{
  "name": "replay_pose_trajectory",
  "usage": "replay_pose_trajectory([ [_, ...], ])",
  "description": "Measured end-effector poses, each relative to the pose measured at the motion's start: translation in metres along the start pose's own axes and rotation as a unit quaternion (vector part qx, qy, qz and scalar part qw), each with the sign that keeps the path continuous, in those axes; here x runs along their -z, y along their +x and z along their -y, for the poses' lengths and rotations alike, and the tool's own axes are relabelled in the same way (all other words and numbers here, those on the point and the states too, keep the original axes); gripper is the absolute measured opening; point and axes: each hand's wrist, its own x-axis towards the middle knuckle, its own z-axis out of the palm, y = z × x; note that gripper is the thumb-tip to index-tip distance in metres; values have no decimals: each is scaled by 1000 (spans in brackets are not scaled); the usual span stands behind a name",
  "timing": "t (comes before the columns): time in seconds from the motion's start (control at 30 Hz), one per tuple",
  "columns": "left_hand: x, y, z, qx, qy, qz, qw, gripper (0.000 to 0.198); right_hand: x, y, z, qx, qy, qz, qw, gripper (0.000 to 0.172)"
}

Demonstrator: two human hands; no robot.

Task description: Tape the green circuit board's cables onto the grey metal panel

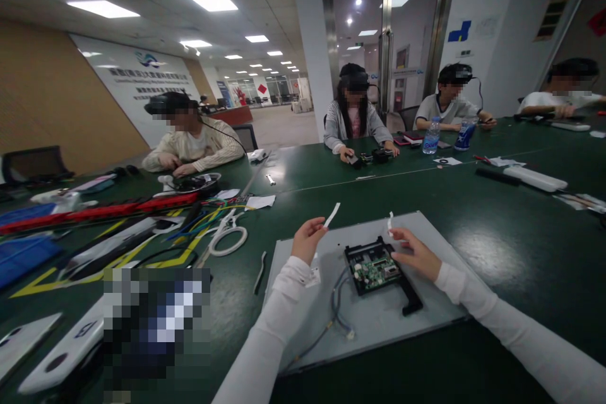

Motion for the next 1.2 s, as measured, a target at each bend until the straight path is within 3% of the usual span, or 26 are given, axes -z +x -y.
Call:
replay_pose_trajectory([
  [0.1, 18, -14, 0, 21, -24, 0, 1000, 49, 0, -10, 12, 84, -114, 101, 985, 89],
  [0.2, 34, -43, 5, 20, 30, 55, 998, 54, -5, -17, 19, 117, -182, 141, 966, 105],
  [0.33, 46, -90, 8, -69, 179, 157, 969, 56, -16, -19, 24, 117, -226, 138, 957, 97],
  [0.43, 49, -115, 8, -147, 285, 201, 926, 80, -23, -18, 29, 115, -249, 122, 954, 90],
  [0.53, 50, -125, 7, -188, 364, 228, 883, 104, -30, -17, 34, 110, -258, 97, 955, 88],
  [0.67, 52, -124, 8, -209, 405, 241, 857, 107, -39, -13, 33, 104, -259, 79, 957, 86],
  [0.97, 63, -107, 8, -191, 373, 221, 881, 102, -51, 0, 22, 107, -249, 67, 960, 85],
  [1.1, 66, -99, 9, -144, 240, 179, 943, 72, -49, 4, 28, 120, -217, 16, 969, 66],
  [1.2, 61, -86, 9, -71, 91, 99, 988, 49, -46, 13, 37, 112, -170, -47, 978, 46],
])
